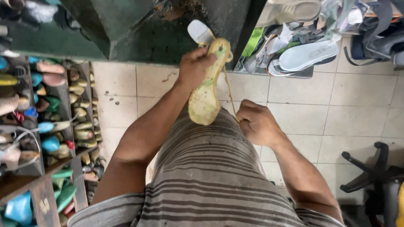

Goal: The person holds a flip-flop and presses its sole against a rotating grinding wheel to smooth or shape the edge. The person repeatedly repositions the flip-flop to grind different sections of the sole and strap, then briefly inspects the result before continuing.

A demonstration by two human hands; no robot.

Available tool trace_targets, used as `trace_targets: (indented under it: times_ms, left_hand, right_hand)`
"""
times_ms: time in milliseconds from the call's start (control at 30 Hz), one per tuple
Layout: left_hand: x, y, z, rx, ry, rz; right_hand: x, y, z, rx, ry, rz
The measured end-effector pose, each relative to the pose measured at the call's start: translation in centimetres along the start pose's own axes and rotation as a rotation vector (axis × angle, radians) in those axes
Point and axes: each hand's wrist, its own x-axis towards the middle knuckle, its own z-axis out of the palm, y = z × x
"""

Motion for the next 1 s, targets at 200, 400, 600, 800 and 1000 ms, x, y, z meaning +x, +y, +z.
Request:
trace_targets:
  times_ms: [200, 400, 600, 800, 1000]
  left_hand:
    - [3.1, -10.2, 0.8, -0.285, 0.016, 0.076]
    - [0.5, -4.8, -1.8, -0.390, -0.135, 0.023]
    - [0.3, -3.9, -3.0, -0.592, 0.180, -0.076]
    - [1.1, -1.4, -2.0, -0.513, 0.282, 0.011]
    - [0.5, -6.8, 0.1, -0.313, -0.235, 0.253]
  right_hand:
    - [-4.9, -1.2, -3.7, 0.131, -0.203, 0.069]
    - [-6.1, 3.1, -8.5, -0.311, -0.438, 0.264]
    - [-8.5, 2.3, -10.6, -0.418, -0.566, 0.539]
    - [-4.9, 7.0, -9.5, -1.320, -0.246, 0.275]
    - [2.9, -0.8, -1.4, -0.144, -0.114, 0.130]
